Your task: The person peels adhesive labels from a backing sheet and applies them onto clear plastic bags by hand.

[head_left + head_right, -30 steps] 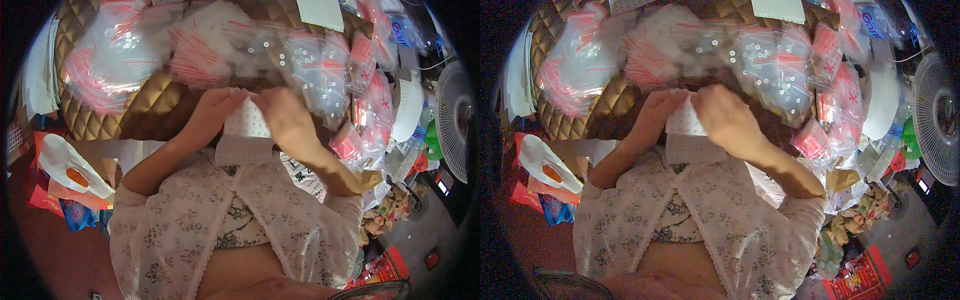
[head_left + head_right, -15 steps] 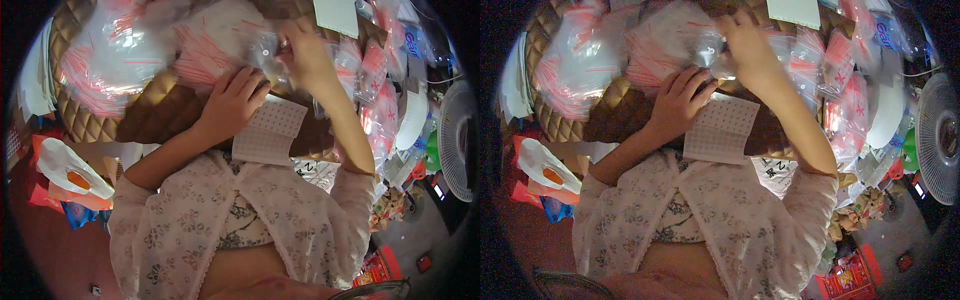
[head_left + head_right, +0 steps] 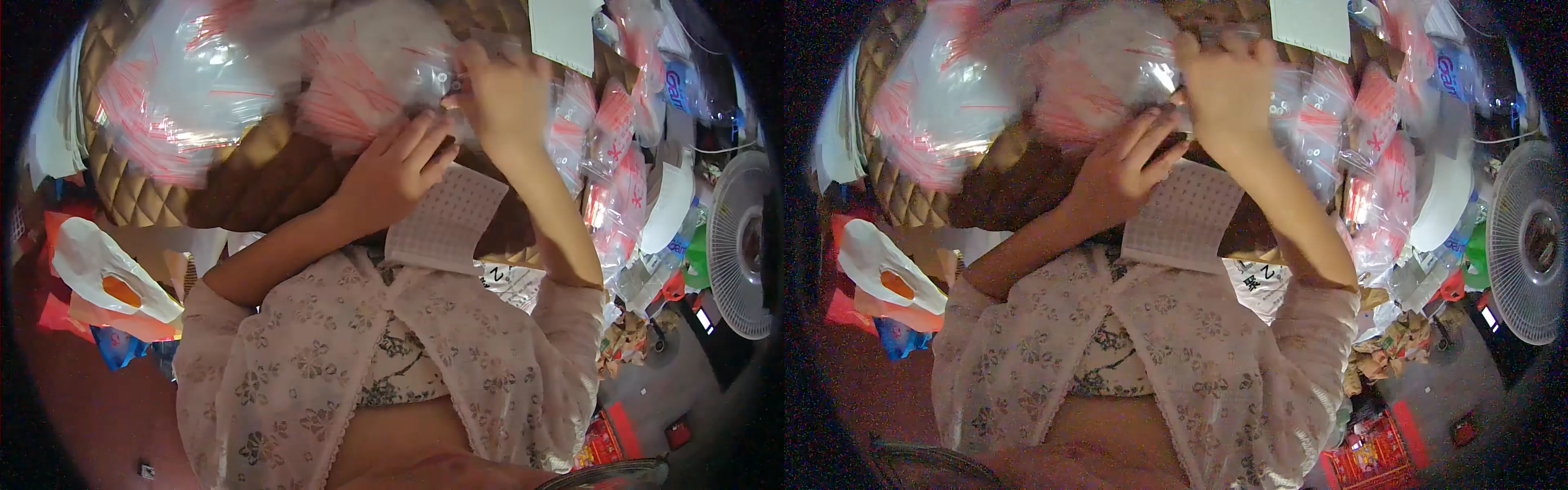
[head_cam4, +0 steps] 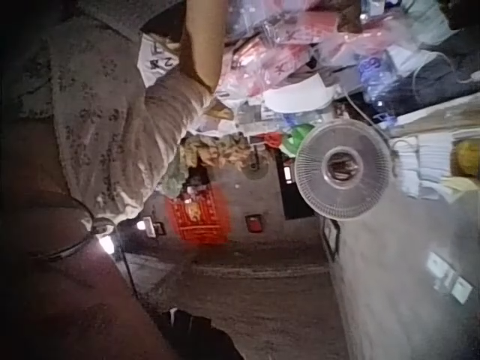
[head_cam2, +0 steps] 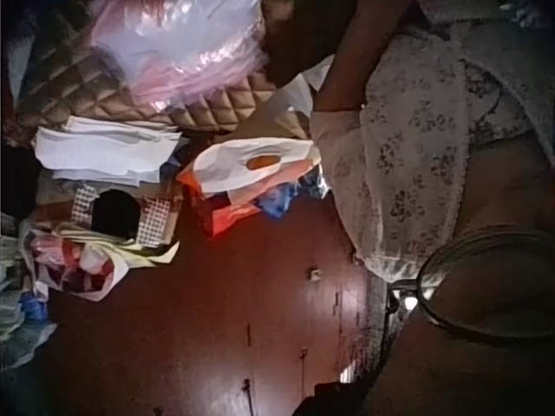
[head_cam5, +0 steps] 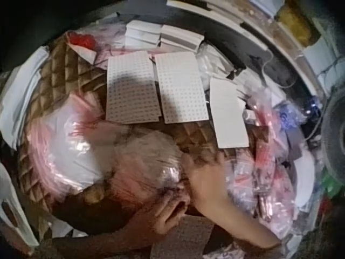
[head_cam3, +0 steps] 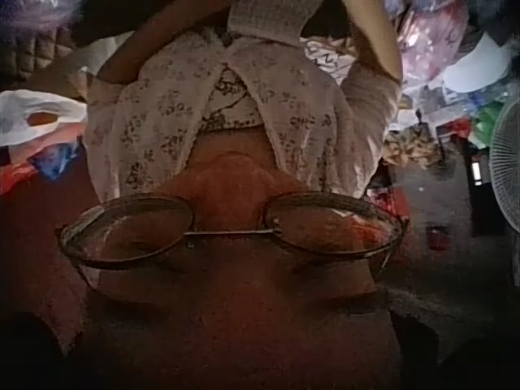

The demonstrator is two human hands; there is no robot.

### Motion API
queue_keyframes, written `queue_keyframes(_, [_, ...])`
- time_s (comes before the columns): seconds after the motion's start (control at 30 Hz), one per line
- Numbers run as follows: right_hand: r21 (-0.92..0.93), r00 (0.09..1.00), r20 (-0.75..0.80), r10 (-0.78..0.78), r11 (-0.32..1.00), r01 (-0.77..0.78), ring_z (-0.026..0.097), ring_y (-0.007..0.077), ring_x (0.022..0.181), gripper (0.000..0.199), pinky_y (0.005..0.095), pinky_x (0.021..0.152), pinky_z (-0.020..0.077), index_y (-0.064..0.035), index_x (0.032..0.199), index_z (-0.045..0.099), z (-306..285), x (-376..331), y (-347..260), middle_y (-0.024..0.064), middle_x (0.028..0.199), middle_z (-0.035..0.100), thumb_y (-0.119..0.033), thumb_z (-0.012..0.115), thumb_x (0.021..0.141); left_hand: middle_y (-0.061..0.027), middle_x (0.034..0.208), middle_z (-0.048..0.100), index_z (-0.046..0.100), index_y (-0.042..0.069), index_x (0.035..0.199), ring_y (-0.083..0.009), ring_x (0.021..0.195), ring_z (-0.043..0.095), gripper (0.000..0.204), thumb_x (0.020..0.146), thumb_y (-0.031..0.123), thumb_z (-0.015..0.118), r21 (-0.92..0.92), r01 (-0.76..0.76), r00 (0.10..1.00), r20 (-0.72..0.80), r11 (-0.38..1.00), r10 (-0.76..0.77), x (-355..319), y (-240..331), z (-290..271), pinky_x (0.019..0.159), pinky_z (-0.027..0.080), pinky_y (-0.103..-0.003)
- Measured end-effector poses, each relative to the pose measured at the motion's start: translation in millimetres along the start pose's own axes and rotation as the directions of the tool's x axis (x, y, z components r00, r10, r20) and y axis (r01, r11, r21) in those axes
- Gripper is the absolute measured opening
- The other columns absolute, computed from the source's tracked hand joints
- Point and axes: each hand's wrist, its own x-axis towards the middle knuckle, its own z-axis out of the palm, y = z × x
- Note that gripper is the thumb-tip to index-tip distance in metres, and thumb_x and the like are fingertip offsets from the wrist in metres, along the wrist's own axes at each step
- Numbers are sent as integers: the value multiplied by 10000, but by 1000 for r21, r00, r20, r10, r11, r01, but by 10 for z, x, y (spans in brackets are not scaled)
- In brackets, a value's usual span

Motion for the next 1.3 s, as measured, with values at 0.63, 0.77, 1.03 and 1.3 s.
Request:
queue_keyframes(0.63, [806,980,-21,-197,577,133,564,177,824,265,279,729,430,-32,904,566,-251,-619,16,78,889,585,-99,748,723,-120,972,600,606,8,978,-209,923,559,223,788,99,533,-401,372,925,240,837,-296,-22,160,-384,793,432,-353])
queue_keyframes(0.77, [620,932,-135,-336,705,344,586,229,843,174,318,702,463,-12,872,586,-339,-823,-185,109,907,588,-64,699,752,-66,822,600,587,-30,923,-129,790,547,214,886,138,460,-827,558,804,519,67,-290,-56,210,-374,702,431,-293])
queue_keyframes(1.03, [462,942,-230,-243,825,326,577,251,795,103,360,682,446,-56,828,637,-223,-857,-301,62,833,607,-107,686,751,11,820,603,620,14,945,-86,757,536,330,927,244,385,-611,717,557,791,-335,-252,-96,132,-485,664,440,-260])
queue_keyframes(1.3, [268,845,-454,-284,860,433,548,215,739,89,332,673,394,-112,769,662,-110,-474,-143,18,793,615,-99,692,687,26,797,573,633,36,924,-61,687,487,278,930,226,430,-723,670,641,677,-167,-362,-26,-58,-646,610,398,-224])
